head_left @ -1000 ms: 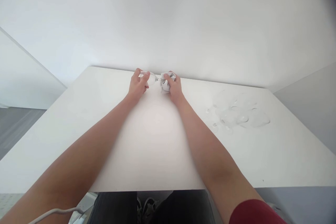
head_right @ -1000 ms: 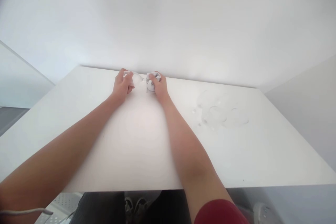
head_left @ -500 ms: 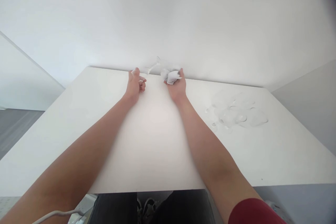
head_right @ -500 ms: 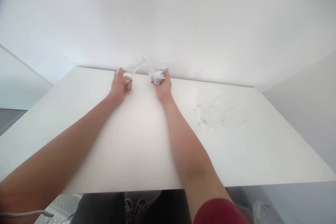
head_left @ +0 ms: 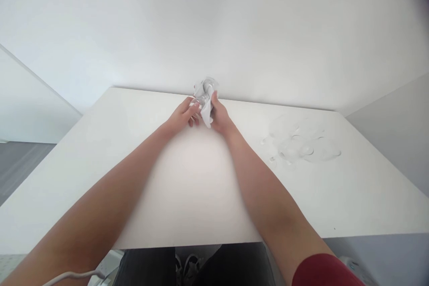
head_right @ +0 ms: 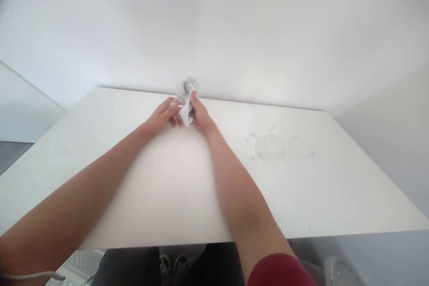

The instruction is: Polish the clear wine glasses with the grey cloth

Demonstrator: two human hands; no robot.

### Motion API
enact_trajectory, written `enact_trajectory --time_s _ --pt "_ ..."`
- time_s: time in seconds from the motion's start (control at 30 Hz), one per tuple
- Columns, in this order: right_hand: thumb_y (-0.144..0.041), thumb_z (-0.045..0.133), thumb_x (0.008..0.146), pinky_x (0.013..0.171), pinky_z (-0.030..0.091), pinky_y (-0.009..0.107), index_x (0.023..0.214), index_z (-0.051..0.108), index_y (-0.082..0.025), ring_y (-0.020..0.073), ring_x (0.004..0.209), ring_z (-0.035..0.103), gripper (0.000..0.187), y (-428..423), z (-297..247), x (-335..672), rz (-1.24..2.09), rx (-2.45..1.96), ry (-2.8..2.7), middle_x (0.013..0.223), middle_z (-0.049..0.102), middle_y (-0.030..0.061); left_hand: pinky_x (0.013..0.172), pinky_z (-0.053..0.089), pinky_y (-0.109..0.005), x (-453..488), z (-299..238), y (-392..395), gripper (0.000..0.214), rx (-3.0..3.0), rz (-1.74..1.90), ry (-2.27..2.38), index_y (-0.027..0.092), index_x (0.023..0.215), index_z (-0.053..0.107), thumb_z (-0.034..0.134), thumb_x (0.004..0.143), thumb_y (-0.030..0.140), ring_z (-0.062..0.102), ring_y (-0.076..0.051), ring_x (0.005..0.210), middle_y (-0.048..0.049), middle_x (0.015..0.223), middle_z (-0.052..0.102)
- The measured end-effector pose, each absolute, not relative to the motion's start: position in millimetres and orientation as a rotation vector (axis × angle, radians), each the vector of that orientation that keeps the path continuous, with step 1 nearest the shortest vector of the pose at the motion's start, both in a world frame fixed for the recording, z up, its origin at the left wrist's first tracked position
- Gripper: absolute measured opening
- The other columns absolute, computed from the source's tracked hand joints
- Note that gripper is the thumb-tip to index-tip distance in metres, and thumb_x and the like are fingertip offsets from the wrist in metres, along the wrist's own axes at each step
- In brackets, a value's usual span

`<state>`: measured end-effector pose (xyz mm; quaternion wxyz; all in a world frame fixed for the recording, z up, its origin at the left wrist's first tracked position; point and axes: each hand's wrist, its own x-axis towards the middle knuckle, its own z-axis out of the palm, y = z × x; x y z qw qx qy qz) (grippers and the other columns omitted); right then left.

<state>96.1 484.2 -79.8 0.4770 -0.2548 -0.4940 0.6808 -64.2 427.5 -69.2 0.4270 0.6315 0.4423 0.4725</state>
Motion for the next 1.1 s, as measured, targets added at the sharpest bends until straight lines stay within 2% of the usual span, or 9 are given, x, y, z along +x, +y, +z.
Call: enact_trajectory --time_s 0.13,0.23,0.37,0.47,0.6,0.8,0.9,1.0,1.1 --pt "-0.059 0.084 0.073 0.054 0.05 0.027 0.108 0.065 -0.026 0.0151 0.063 0.061 0.051 480 -86 89 1.71 -0.481 -1.402 0.076 0.066 -0.004 0.047 0.049 -0.023 -65 -68 428 0.053 1.416 1.327 1.112 0.02 0.106 0.054 0.051 0.094 0.071 0.065 -0.014 0.056 0.0004 0.074 0.063" --pt "-0.052 0.085 0.074 0.058 0.051 0.025 0.105 0.065 -0.025 0.0142 0.068 0.062 0.045 484 -89 89 1.648 -0.533 -1.408 0.079 0.068 -0.0037 0.046 0.047 -0.023 -65 -67 429 0.051 1.342 1.375 1.139 0.021 0.106 0.054 0.05 0.095 0.071 0.061 -0.012 0.053 0.0015 0.07 0.062" --pt "-0.056 0.079 0.079 0.061 0.052 0.025 0.096 0.062 -0.024 0.0147 0.07 0.064 0.039 501 -92 95 1.562 -0.598 -1.05 0.076 0.066 -0.0036 0.044 0.042 -0.022 -64 -67 428 0.047 1.402 1.275 1.142 0.023 0.104 0.053 0.053 0.094 0.069 0.058 -0.012 0.048 0.0006 0.068 0.067" --pt "-0.053 0.074 0.085 0.073 0.057 0.028 0.098 0.063 -0.025 0.0155 0.085 0.069 0.033 513 -91 100 1.552 -0.549 -0.816 0.089 0.071 -0.0012 0.044 0.04 -0.022 -65 -67 427 0.043 1.433 1.219 1.136 0.023 0.098 0.056 0.052 0.095 0.066 0.054 -0.012 0.044 0.0011 0.06 0.064" --pt "-0.052 0.065 0.092 0.085 0.059 0.033 0.106 0.066 -0.025 0.0179 0.103 0.071 0.031 517 -89 105 1.573 -0.453 -0.798 0.107 0.075 0.003 0.044 0.037 -0.024 -68 -67 426 0.04 1.391 1.25 1.155 0.022 0.09 0.06 0.047 0.097 0.059 0.049 -0.013 0.041 0.0019 0.052 0.055" --pt "-0.052 0.052 0.099 0.079 0.061 0.031 0.111 0.066 -0.025 0.0165 0.097 0.072 0.032 517 -93 112 1.393 -0.6 -0.558 0.106 0.076 0.0022 0.043 0.031 -0.024 -70 -65 425 0.039 1.333 1.325 1.173 0.02 0.085 0.061 0.047 0.094 0.055 0.043 -0.012 0.04 0.0032 0.048 0.048" --pt "-0.052 0.051 0.099 0.085 0.061 0.033 0.11 0.068 -0.026 0.0188 0.105 0.072 0.033 511 -86 109 1.44 -0.542 -0.667 0.103 0.077 0.0016 0.043 0.032 -0.024 -70 -64 425 0.038 1.322 1.312 1.188 0.021 0.085 0.06 0.049 0.093 0.056 0.043 -0.012 0.04 0.0031 0.048 0.049" --pt "-0.052 0.055 0.097 0.098 0.057 0.041 0.116 0.068 -0.027 0.0232 0.123 0.066 0.034 501 -77 102 1.581 -0.425 -0.87 0.118 0.075 0.0029 0.043 0.031 -0.024 -70 -65 427 0.037 1.329 1.301 1.177 0.021 0.083 0.059 0.046 0.093 0.055 0.041 -0.012 0.038 0.0035 0.045 0.047" --pt "-0.052 0.054 0.096 0.106 0.052 0.046 0.119 0.068 -0.027 0.0244 0.133 0.059 0.036 496 -74 101 1.572 -0.367 -0.945 0.133 0.07 0.0041 0.043 0.027 -0.024 -71 -67 428 0.041 1.303 1.336 1.175 0.021 0.081 0.059 0.041 0.095 0.055 0.038 -0.012 0.037 0.004 0.043 0.044"
